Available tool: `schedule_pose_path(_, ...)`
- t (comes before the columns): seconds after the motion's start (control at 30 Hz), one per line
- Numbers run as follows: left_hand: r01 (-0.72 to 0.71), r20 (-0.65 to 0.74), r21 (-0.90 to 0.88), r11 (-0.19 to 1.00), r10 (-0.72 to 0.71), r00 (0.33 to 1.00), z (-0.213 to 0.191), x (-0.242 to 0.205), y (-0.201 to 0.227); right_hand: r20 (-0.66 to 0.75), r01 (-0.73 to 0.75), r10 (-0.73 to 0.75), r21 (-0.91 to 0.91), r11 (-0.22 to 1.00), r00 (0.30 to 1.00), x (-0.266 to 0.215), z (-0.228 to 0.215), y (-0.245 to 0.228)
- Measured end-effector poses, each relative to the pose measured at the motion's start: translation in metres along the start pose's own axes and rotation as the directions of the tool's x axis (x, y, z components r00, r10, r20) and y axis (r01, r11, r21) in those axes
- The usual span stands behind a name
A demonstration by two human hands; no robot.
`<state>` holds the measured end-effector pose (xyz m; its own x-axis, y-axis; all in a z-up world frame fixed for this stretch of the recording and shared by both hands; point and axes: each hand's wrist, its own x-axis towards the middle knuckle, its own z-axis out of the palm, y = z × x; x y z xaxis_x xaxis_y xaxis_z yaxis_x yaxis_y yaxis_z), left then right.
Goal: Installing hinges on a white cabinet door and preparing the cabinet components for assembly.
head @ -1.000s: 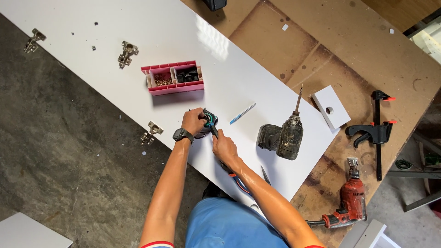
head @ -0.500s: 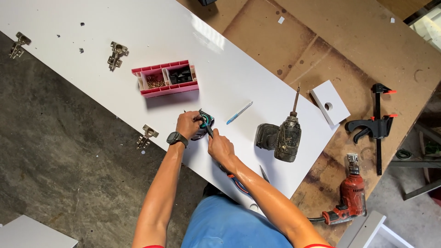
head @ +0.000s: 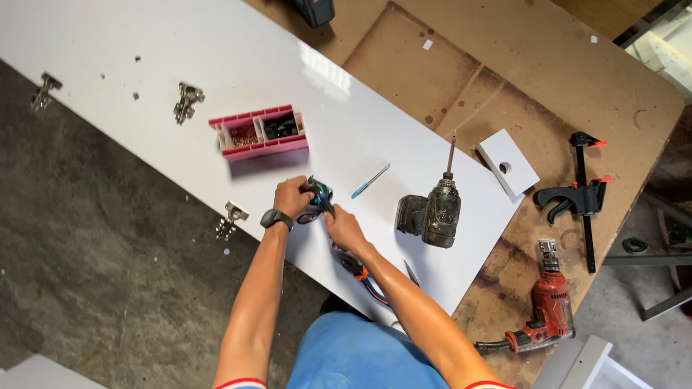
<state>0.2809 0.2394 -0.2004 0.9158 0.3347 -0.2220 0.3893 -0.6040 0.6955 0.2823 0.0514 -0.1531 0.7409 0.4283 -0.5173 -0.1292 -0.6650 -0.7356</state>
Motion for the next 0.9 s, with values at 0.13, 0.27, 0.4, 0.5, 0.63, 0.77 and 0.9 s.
schedule_pose_path(0.13, 0.096, 0.015, -0.018, 0.995, -0.096, 0.995, 0.002, 0.002, 0.0, 0.21, -0.197, 0.124, 0.375, 0.906, 0.97, -0.003, -0.001, 0.004)
schedule_pose_path(0.27, 0.056, 0.002, -0.017, 0.998, -0.056, 0.998, -0.002, 0.001, 0.004, 0.087, -0.098, 0.085, 0.163, 0.982, 0.993, -0.012, 0.007, -0.002)
schedule_pose_path(0.4, 0.033, -0.009, 0.01, 0.999, -0.033, 0.999, -0.004, -0.003, 0.012, -0.06, 0.025, -0.039, -0.211, 0.977, 0.997, -0.019, 0.015, 0.001)
schedule_pose_path(0.5, 0.002, -0.024, -0.053, 0.999, -0.004, 1.0, -0.002, -0.007, 0.009, -0.041, 0.016, -0.027, -0.247, 0.969, 0.999, -0.017, 0.012, 0.0)
schedule_pose_path(0.63, -0.04, -0.018, -0.102, 0.994, 0.038, 0.999, -0.006, -0.01, 0.012, -0.028, 0.046, -0.055, -0.26, 0.964, 0.998, -0.01, 0.009, 0.005)
schedule_pose_path(0.77, -0.036, 0.034, -0.087, 0.996, 0.039, 0.999, -0.006, -0.007, 0.007, -0.018, 0.082, -0.09, -0.253, 0.964, 0.996, -0.006, 0.012, 0.011)
schedule_pose_path(0.9, -0.051, 0.029, -0.166, 0.985, 0.057, 0.998, -0.011, -0.006, 0.012, 0.004, 0.084, -0.086, -0.242, 0.967, 0.996, -0.009, 0.012, 0.01)
